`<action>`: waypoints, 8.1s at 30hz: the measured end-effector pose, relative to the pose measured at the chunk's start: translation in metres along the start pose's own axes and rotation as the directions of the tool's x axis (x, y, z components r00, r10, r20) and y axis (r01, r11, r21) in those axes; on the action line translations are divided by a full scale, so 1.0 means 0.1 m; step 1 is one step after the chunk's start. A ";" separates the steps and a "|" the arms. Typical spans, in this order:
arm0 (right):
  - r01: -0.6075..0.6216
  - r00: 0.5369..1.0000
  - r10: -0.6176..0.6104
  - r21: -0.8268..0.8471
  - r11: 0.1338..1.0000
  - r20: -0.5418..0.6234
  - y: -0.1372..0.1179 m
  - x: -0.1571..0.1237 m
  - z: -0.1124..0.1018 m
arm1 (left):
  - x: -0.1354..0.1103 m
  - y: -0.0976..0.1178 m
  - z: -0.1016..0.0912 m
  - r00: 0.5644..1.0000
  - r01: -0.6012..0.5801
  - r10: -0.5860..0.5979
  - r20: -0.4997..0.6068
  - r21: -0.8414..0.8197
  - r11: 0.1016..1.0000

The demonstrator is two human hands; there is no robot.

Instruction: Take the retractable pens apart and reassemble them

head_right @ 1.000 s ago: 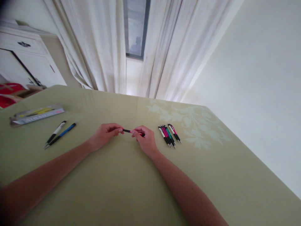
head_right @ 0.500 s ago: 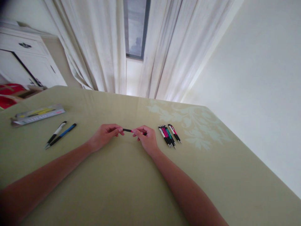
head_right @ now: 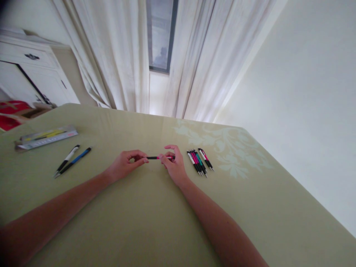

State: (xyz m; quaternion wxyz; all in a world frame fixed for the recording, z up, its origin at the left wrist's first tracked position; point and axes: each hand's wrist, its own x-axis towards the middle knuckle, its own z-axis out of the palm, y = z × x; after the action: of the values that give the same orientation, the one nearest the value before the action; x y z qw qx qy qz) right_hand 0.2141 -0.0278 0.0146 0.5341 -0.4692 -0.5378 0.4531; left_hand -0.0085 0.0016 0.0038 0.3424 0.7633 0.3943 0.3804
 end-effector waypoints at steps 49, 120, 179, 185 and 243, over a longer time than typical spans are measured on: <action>0.024 0.998 -0.015 -0.140 0.990 0.067 0.11 0.03 0.07 | -0.01 0.01 0.01 0.996 -0.086 0.084 0.020 0.175 0.981; 0.009 1.000 -0.010 -0.041 0.999 -0.025 0.12 0.05 0.07 | -0.03 0.04 0.03 0.997 -0.003 0.002 0.077 0.018 1.000; -0.001 0.988 0.060 0.373 0.928 -0.146 0.10 0.13 -0.03 | 0.05 -0.03 -0.03 0.977 0.106 -0.093 -0.194 0.058 0.993; 0.054 0.993 -0.042 0.112 0.992 -0.107 0.06 0.16 -0.07 | 0.05 -0.05 -0.02 0.980 0.099 -0.090 -0.178 0.047 0.994; 0.506 0.854 -0.271 -0.588 0.631 0.444 0.05 -0.04 0.02 | -0.09 0.02 0.05 0.826 -0.536 0.542 0.156 0.518 0.667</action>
State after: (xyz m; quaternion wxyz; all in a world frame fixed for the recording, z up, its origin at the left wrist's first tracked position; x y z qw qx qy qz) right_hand 0.2124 -0.0312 0.0092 0.3149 -0.4249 -0.8331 0.1621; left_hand -0.0070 -0.0081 0.0006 -0.0169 0.9076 0.2436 0.3416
